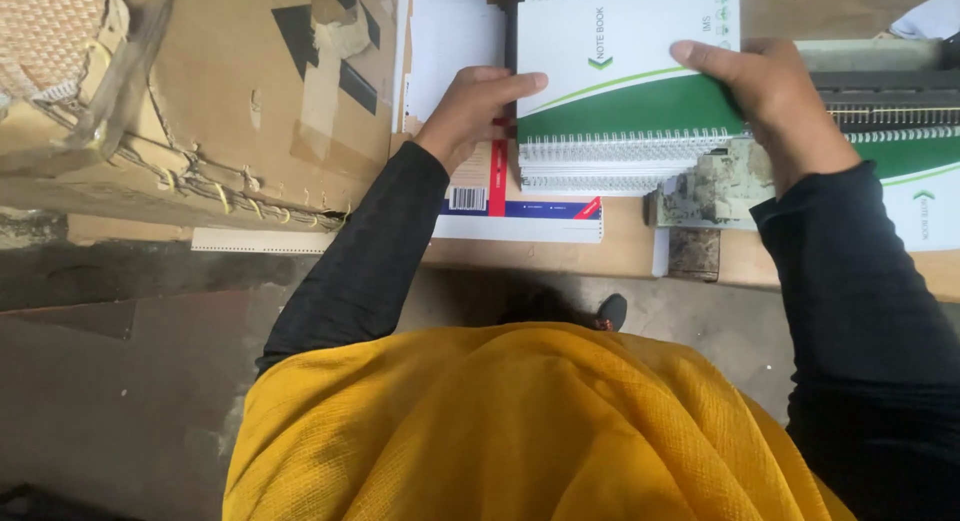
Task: Organizing and cleaning spiral-bound notebooks by stacking them and wiping the covers with a cloth.
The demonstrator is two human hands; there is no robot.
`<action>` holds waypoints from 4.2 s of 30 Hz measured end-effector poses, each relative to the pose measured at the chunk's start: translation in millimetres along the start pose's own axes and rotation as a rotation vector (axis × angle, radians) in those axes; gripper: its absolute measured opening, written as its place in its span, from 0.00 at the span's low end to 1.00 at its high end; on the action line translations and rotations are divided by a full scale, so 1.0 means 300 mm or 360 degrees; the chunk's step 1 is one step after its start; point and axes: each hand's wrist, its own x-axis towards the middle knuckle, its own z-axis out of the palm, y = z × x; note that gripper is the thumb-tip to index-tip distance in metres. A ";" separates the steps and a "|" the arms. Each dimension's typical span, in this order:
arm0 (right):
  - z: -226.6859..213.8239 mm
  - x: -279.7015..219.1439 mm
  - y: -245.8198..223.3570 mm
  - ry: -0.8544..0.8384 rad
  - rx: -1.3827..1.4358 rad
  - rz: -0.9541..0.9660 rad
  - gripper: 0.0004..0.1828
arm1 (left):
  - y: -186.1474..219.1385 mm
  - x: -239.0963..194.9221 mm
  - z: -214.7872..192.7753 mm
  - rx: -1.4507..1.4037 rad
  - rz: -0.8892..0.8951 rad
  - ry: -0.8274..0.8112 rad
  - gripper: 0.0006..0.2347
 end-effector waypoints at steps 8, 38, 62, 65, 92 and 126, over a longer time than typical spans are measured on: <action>0.006 -0.077 -0.072 -0.0016 -0.0112 0.0031 0.26 | 0.023 0.012 0.000 0.0080 -0.0049 -0.0078 0.15; 0.006 -0.054 -0.014 0.0012 0.0067 -0.0089 0.25 | 0.005 0.020 0.038 0.0225 0.0201 -0.0169 0.25; -0.444 -0.152 0.414 0.0327 0.0043 -0.0618 0.33 | -0.085 -0.255 0.391 0.0391 0.1613 0.0776 0.13; -0.667 -0.175 0.585 0.0823 0.0337 -0.0486 0.19 | -0.111 -0.274 0.594 0.0518 0.1414 0.0068 0.10; -0.839 -0.265 0.822 0.0199 0.0784 0.0363 0.38 | -0.463 0.127 1.036 -0.0319 -0.0573 -0.0558 0.41; -0.828 0.018 1.185 0.0173 -0.0143 -0.0484 0.31 | -0.571 0.437 0.896 0.0969 0.0543 -0.0444 0.39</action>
